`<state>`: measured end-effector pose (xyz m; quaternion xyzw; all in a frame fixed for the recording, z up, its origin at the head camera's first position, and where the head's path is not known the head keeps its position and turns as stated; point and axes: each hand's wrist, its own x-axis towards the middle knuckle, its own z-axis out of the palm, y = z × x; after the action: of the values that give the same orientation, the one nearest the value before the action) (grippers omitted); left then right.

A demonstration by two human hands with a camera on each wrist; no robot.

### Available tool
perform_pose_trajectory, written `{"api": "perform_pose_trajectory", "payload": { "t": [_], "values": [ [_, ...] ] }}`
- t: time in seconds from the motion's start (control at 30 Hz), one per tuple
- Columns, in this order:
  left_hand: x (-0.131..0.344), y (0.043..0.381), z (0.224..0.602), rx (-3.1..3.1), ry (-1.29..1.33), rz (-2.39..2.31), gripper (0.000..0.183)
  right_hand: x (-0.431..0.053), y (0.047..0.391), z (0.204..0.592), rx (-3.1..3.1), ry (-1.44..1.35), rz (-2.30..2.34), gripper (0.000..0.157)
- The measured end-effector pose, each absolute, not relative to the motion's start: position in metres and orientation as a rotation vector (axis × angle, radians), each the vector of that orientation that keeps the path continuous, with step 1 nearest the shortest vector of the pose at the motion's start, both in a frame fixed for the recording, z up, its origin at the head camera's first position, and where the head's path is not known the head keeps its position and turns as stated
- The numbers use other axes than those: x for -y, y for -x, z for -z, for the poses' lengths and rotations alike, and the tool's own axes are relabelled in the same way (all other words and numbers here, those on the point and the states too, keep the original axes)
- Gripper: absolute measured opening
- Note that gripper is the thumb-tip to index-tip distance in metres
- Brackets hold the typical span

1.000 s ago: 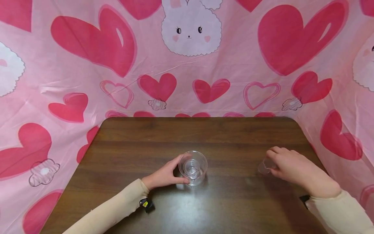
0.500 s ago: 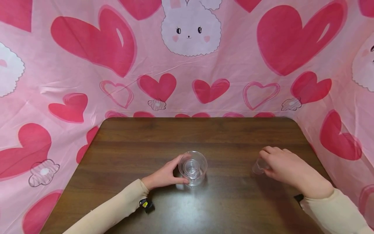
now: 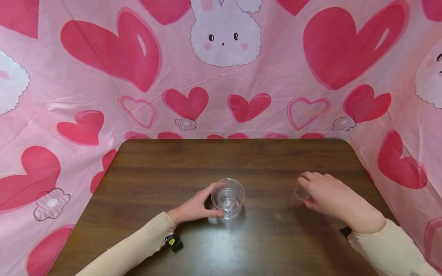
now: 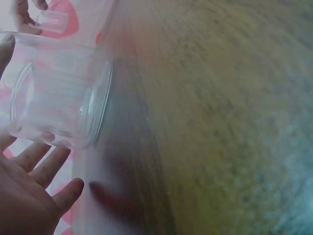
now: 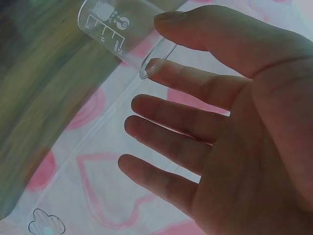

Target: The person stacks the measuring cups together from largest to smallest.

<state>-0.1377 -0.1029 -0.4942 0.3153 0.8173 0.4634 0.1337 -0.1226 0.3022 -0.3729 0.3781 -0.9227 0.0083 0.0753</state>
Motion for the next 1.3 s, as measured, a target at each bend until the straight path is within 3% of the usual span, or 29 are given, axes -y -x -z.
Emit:
{"api": "perform_pose_trajectory", "payload": {
  "t": [1.3],
  "values": [
    [0.104, 0.139, 0.496, -2.370, -0.910, -1.344, 0.090, -0.246, 0.128, 0.350, 2.770, -1.258, 0.025, 0.039]
  ]
}}
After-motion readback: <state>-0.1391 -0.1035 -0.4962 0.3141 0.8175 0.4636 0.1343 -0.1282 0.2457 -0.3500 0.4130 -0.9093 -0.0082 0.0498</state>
